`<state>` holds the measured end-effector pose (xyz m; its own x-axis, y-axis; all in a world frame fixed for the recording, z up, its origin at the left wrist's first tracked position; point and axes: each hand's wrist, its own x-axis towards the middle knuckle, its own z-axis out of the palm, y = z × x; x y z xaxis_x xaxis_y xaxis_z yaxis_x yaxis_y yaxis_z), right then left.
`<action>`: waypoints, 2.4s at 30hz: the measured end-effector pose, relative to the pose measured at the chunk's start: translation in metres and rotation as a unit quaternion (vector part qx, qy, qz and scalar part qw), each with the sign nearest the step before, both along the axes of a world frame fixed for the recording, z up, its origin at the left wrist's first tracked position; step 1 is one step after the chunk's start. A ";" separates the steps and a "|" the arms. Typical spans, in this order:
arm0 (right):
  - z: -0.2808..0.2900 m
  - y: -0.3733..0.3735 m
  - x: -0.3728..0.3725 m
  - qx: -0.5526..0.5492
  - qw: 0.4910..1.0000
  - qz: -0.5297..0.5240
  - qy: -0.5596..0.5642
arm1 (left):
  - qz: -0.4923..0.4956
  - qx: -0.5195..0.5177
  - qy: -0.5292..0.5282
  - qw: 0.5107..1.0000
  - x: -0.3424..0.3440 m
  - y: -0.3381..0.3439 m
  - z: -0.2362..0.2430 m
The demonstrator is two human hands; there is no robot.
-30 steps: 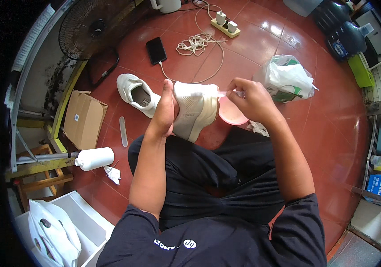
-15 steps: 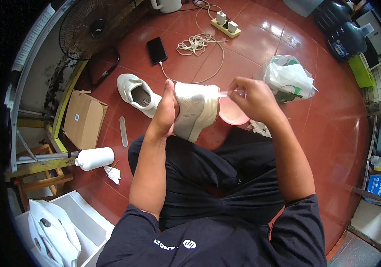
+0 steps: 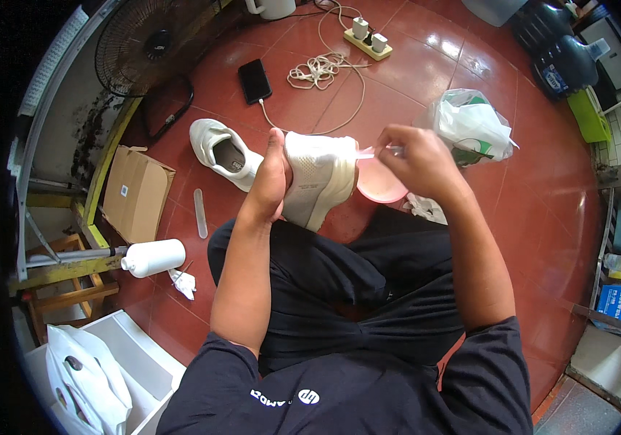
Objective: Cleaning and repairing a white sneaker using a liquid solution and cotton swabs.
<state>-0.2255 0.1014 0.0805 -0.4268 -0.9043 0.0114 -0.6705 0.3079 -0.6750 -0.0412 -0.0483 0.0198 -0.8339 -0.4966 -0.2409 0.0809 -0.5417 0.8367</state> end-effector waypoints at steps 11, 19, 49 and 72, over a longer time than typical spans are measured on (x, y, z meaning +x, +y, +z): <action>0.000 0.003 0.001 -0.013 1.000 -0.018 0.011 | 0.005 0.000 -0.006 1.000 0.001 -0.001 0.000; -0.012 0.020 -0.017 -0.106 0.985 -0.135 0.002 | 0.004 0.035 -0.006 0.999 0.005 -0.002 0.003; -0.070 0.039 0.017 -0.184 0.942 -0.235 -0.151 | 0.061 -0.126 -0.111 0.984 0.002 -0.011 0.002; -0.058 -0.002 0.130 -0.150 0.952 -0.245 -0.107 | 0.242 -0.043 -0.038 0.969 -0.001 0.005 -0.014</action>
<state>-0.0954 0.0999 0.0221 -0.8176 -0.5662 0.1045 -0.3345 0.3194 -0.8866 -0.0423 -0.0433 0.0060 -0.4807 -0.8454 -0.2329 0.2449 -0.3845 0.8901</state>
